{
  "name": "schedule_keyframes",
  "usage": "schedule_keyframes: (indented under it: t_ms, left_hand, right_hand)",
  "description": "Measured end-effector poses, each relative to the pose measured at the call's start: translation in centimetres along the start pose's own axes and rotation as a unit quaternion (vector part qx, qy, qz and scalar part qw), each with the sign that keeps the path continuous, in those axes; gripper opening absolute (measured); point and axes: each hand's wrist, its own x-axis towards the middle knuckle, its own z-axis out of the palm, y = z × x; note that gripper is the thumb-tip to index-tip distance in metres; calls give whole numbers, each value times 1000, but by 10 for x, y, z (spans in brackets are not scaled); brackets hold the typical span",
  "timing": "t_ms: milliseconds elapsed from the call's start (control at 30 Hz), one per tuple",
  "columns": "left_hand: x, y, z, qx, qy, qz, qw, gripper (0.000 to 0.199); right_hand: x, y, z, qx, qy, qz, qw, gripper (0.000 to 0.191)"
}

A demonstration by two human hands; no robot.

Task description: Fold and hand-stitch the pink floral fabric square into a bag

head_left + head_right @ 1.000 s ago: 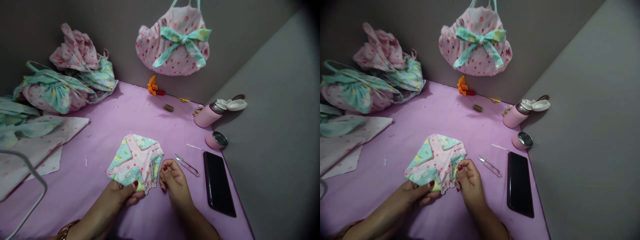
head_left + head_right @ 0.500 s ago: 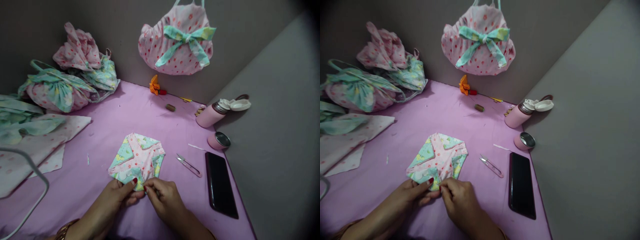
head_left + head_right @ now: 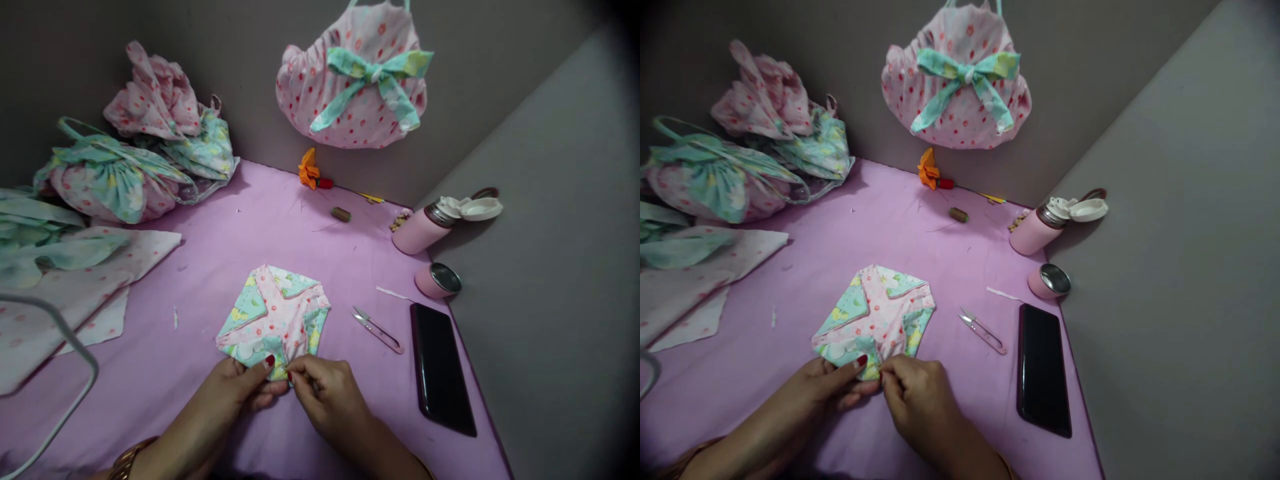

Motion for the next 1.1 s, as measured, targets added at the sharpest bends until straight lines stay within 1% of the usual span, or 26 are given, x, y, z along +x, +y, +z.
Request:
schedule_keyframes:
  t_ms: [200,367,533,767,933,1100]
  left_hand:
    - [0,1,0,15,-4,-1,1000,25]
    - [-2,2,1,28,-11,-2,1000,25]
    - [-3,1,1,36,-6,9,999,28]
    - [-1,2,1,42,0,7,999,30]
    - [-3,2,1,45,2,10,999,31]
    - [-1,2,1,33,-8,12,999,28]
  right_hand:
    - [2,1,1,-25,-12,11,1000,15]
    - [1,1,4,-52,-9,14,999,15]
    - [0,-2,4,-20,-7,20,1000,15]
    - [2,-4,-1,34,-11,35,999,14]
    - [3,0,0,50,-18,44,998,15]
    - [1,3,3,54,-10,36,998,14]
